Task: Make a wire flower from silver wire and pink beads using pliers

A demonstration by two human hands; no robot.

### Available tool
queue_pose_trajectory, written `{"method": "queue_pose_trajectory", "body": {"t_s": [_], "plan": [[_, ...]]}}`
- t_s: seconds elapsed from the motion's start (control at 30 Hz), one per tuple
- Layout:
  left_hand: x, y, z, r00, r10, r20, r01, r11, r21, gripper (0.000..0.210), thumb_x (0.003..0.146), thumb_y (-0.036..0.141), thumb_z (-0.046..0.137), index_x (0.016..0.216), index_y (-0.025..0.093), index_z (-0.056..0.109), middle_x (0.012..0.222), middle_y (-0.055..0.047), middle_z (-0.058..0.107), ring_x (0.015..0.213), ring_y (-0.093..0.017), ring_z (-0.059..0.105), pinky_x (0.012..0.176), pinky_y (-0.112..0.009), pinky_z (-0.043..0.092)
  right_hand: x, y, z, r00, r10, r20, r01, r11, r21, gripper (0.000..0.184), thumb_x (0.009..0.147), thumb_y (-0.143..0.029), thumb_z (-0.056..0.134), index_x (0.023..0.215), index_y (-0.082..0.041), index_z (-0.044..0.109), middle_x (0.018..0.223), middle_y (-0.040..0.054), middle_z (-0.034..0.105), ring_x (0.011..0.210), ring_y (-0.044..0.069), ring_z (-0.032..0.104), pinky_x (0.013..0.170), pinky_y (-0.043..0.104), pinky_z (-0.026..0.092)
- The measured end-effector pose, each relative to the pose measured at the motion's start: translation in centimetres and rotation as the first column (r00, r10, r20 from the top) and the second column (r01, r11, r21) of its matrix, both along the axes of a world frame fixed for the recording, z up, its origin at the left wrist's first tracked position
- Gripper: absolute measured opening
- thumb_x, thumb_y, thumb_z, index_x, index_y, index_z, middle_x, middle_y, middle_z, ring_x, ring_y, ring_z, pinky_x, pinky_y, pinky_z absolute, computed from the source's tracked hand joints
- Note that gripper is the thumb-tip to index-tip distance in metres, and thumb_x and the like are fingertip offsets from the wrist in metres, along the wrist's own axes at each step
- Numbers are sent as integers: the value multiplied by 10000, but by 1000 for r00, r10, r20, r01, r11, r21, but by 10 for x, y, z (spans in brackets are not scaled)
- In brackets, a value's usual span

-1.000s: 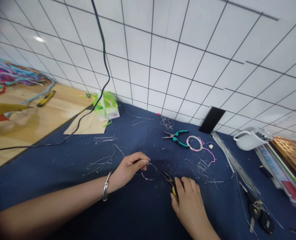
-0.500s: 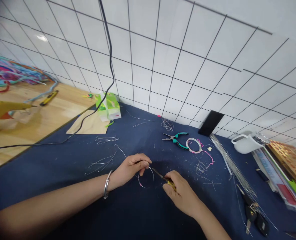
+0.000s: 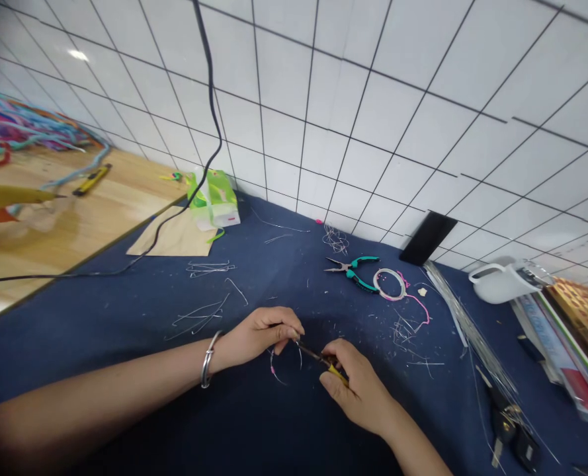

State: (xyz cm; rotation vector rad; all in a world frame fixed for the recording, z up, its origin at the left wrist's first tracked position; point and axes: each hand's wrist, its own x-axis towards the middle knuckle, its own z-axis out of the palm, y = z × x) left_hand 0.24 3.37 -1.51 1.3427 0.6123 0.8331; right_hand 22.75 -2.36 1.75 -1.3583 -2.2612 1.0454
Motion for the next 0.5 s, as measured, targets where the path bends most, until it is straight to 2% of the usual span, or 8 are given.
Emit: {"method": "queue_pose_trajectory", "body": {"t_s": [0.27,0.5], "plan": [[1,-1,0,994,-83,67,90,990,-108,173,804,276,547,858,132,626,725,-22,595,466,-43,467,465,-180,365,-3,-2,2,998,52,-43,-52,999,4,209,848,-373,415,976,-209,438,869,24,476,765,150,456,697,286,385],[0,0,-1,991,-108,84,121,979,-162,178,789,282,570,824,119,633,717,-27,599,456,-41,462,469,-184,362,-5,-4,-5,997,77,-28,-73,991,109,222,827,-348,444,991,-199,427,877,41,461,789,168,442,729,318,394]]}}
